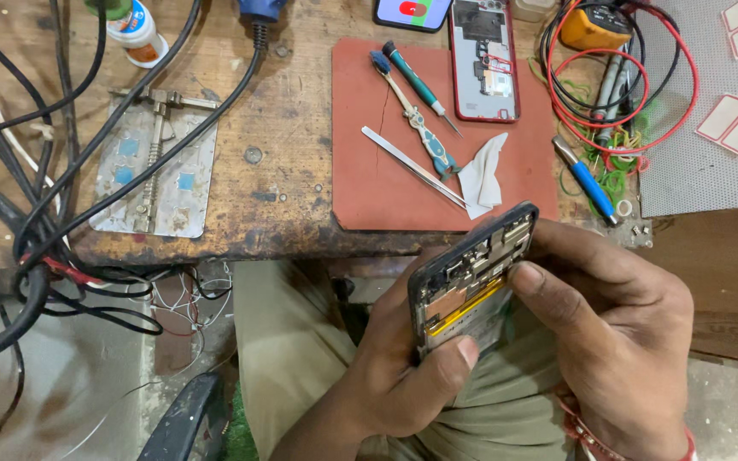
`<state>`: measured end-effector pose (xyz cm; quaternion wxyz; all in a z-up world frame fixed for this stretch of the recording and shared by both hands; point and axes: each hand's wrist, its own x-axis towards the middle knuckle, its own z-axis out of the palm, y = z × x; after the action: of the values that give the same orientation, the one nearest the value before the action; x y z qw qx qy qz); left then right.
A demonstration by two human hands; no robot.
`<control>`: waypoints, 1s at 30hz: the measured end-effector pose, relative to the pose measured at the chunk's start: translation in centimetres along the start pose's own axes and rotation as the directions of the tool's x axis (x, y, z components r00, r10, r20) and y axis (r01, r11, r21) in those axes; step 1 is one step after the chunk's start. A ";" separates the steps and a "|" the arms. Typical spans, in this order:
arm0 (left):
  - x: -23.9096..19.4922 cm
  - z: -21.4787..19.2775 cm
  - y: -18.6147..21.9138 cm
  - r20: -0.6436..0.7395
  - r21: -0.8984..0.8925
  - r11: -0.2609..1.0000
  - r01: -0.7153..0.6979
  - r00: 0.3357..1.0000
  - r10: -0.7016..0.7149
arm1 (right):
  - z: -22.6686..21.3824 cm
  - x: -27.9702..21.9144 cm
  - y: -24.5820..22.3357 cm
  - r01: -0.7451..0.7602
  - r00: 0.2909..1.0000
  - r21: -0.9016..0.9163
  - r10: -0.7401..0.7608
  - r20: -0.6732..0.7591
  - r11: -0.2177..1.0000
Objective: The person installs a new battery into a disassembled smartphone, connects a charging cable, and uses tweezers to adjust internal components and connectors.
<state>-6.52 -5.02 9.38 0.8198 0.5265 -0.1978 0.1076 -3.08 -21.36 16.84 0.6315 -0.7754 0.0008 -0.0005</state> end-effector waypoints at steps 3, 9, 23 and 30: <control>0.0 -0.1 0.3 0.016 0.047 0.992 0.113 0.993 -0.114 | -0.2 0.0 0.1 -0.001 1.000 0.030 0.001 0.013 1.000; -0.6 -0.2 -0.7 0.031 0.036 0.999 0.026 0.999 -0.027 | -0.3 -0.3 0.3 0.038 0.999 -0.099 -0.040 -0.021 0.994; -2.0 -1.3 -2.4 -0.208 -0.554 0.824 0.118 0.939 -0.274 | -0.1 0.6 0.7 -0.164 0.896 0.009 0.145 0.421 0.986; -2.2 -1.1 -2.1 -0.160 -0.585 0.797 0.150 0.942 -0.295 | -1.9 0.3 2.8 -0.155 0.884 -0.231 0.239 0.401 0.961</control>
<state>-7.46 -4.86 6.35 0.9633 0.2626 -0.0551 0.0101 -2.80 -23.76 14.45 0.5354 -0.8098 -0.0576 0.2329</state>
